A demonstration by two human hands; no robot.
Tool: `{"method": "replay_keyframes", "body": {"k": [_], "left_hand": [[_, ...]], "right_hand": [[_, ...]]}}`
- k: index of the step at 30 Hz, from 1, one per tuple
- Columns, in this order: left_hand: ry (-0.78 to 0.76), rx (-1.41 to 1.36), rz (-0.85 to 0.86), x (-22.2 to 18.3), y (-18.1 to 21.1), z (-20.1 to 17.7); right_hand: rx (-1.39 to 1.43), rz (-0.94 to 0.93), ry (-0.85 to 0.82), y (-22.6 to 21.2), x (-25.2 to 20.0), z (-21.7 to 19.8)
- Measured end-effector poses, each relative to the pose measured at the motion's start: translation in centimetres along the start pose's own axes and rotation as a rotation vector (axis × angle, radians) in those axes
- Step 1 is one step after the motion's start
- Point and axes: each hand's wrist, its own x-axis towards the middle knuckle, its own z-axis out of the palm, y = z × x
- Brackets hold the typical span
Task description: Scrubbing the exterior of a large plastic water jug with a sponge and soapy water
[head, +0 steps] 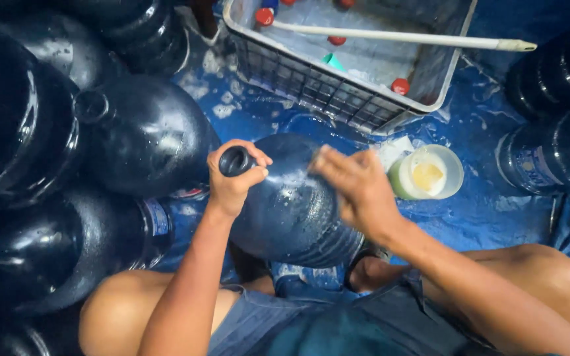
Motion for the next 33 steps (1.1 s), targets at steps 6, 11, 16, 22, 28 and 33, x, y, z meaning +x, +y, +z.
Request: {"method": "replay_keyframes", "body": {"k": [6, 11, 16, 22, 28, 33], "left_hand": [[0.009, -0.013, 0.008, -0.1, 0.2, -0.5], [0.022, -0.031, 0.009, -0.3, -0.1, -0.4], [0.023, 0.003, 0.017, 0.3, -0.6, -1.3], [0.041, -0.074, -0.016, 0.7, -1.0, -1.1], [0.034, -0.086, -0.005, 1.3, -1.7, -2.0], [0.166, -0.064, -0.026, 1.2, -1.9, -1.4]], "right_hand": [[0.164, -0.17, -0.144, -3.5, -3.6, -1.0], [0.017, 0.174, 0.094, -2.8, -2.3, 1.1], [-0.055, 0.013, -0.018, -6.3, -4.6, 2.6], [0.144, 0.467, 0.455, -5.9, -3.8, 4.7], [0.079, 0.143, 0.471, -7.6, -7.3, 7.6], [0.099, 0.135, 0.623, -6.5, -3.6, 6.9]]}}
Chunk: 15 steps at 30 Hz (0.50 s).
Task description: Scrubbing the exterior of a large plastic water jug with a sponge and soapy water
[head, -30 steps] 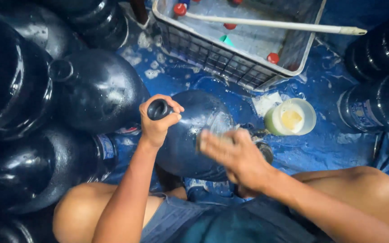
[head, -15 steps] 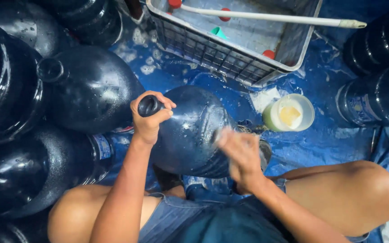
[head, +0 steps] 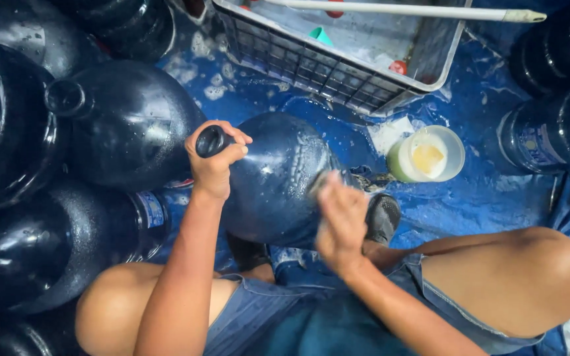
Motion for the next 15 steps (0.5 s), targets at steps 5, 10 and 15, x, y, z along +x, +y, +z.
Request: {"method": "replay_keyframes", "body": {"k": [5, 10, 15], "left_hand": [[0.077, 0.03, 0.005, 0.2, 0.0, -0.2], [0.11, 0.024, -0.032, 0.3, 0.3, -0.1], [0.086, 0.031, -0.019, 0.5, -0.1, -0.8]], "right_hand": [[-0.023, -0.08, -0.205, 0.2, -5.5, -1.0], [-0.071, 0.12, -0.03, -0.2, -0.7, -0.3], [0.027, -0.092, -0.28, -0.1, -6.6, -0.9]]}}
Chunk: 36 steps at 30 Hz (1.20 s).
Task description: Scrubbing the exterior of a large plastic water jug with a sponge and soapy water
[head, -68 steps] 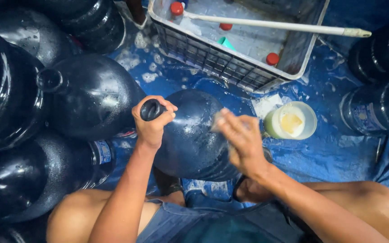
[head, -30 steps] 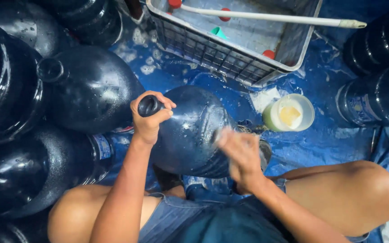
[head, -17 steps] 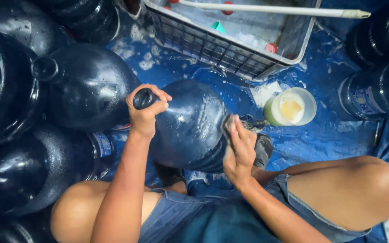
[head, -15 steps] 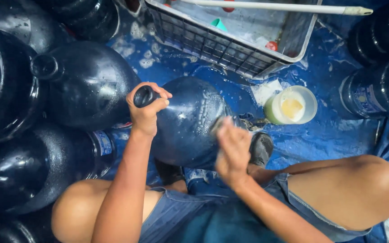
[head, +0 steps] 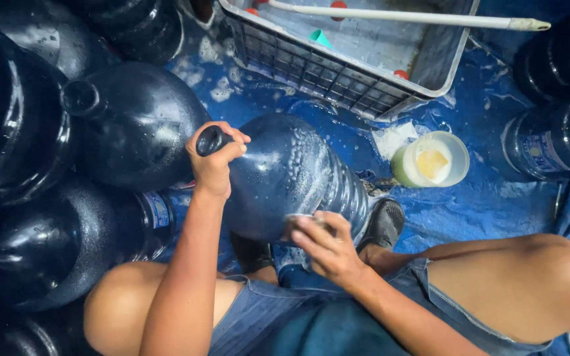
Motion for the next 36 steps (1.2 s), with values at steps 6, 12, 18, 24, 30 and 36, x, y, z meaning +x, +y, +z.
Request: {"method": "replay_keyframes", "body": {"k": [6, 12, 18, 24, 30, 36], "left_hand": [[-0.094, -0.048, -0.03, 0.3, -0.3, -0.8], [-0.152, -0.014, 0.017, -0.1, -0.2, -0.3], [-0.143, -0.008, 0.021, -0.9, 1.0, 2.0], [-0.161, 0.03, 0.033, -1.4, 0.9, 2.5], [-0.203, 0.04, 0.045, -1.6, 1.5, 2.6], [-0.212, 0.032, 0.08, -2.0, 1.8, 3.2]], "right_hand": [[-0.018, 0.216, 0.213, 0.9, 6.4, -1.0], [0.068, -0.049, -0.264, 0.9, 2.4, -3.4], [-0.073, 0.042, -0.054, -0.3, 13.4, -4.9], [-0.327, -0.074, -0.41, 0.8, 10.6, -5.8], [-0.153, -0.047, -0.393, -0.9, 11.6, -4.9], [-0.366, 0.087, -0.417, 3.2, 11.9, -5.1]]}}
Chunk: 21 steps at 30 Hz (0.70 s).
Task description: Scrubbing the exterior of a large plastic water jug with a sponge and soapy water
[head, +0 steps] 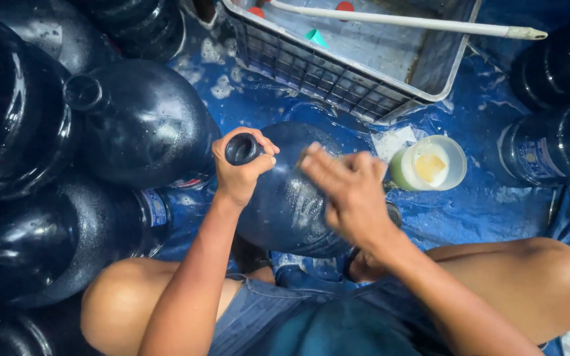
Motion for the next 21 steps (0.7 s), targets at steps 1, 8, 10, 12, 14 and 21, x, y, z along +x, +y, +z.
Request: {"method": "replay_keyframes", "body": {"k": [1, 8, 10, 12, 14, 21], "left_hand": [[0.002, 0.002, -0.002, -0.1, 0.2, -0.1], [-0.002, 0.02, -0.008, 0.0, -0.1, -0.3], [0.013, 0.006, -0.011, 0.1, -0.2, -0.3], [0.018, 0.003, 0.006, 0.3, -0.4, -0.6], [0.02, 0.015, -0.008, 0.1, -0.7, -1.1], [0.057, -0.012, -0.016, -0.3, 0.0, -0.2]], "right_hand": [[0.003, 0.0, -0.001, -0.7, -0.3, 0.2], [0.134, -0.098, -0.088, -2.7, -0.1, -0.8], [0.145, -0.032, -0.059, -1.4, 1.1, -0.5], [-0.012, -0.016, -0.008, -0.4, 1.4, 0.7], [0.047, -0.057, -0.047, -2.9, -0.2, 0.0], [-0.1, 0.074, -0.046, 1.4, 0.0, -0.1]]}}
